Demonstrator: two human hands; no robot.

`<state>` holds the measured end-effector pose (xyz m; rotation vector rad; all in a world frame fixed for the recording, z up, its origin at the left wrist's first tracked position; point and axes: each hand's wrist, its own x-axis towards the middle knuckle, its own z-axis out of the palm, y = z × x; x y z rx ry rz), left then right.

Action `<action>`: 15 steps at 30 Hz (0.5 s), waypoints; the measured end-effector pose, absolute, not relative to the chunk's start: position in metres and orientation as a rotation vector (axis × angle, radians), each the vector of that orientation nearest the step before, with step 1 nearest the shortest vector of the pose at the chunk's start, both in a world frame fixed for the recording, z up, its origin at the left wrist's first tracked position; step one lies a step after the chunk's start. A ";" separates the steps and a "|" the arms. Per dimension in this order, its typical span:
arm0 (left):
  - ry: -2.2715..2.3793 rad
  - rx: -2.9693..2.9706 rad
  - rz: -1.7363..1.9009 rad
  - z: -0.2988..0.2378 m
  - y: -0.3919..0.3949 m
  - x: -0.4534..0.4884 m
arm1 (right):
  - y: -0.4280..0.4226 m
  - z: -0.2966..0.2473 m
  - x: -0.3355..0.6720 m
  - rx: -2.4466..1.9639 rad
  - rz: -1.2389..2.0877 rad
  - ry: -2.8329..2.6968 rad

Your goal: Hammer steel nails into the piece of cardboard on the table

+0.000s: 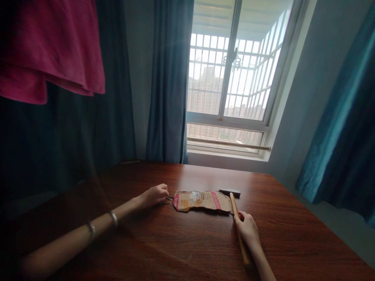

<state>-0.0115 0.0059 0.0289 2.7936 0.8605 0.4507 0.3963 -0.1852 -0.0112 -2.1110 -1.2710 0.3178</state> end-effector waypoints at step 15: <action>1.025 2.605 0.383 0.038 -0.021 -0.008 | -0.186 -0.012 0.396 -2.101 0.322 -1.257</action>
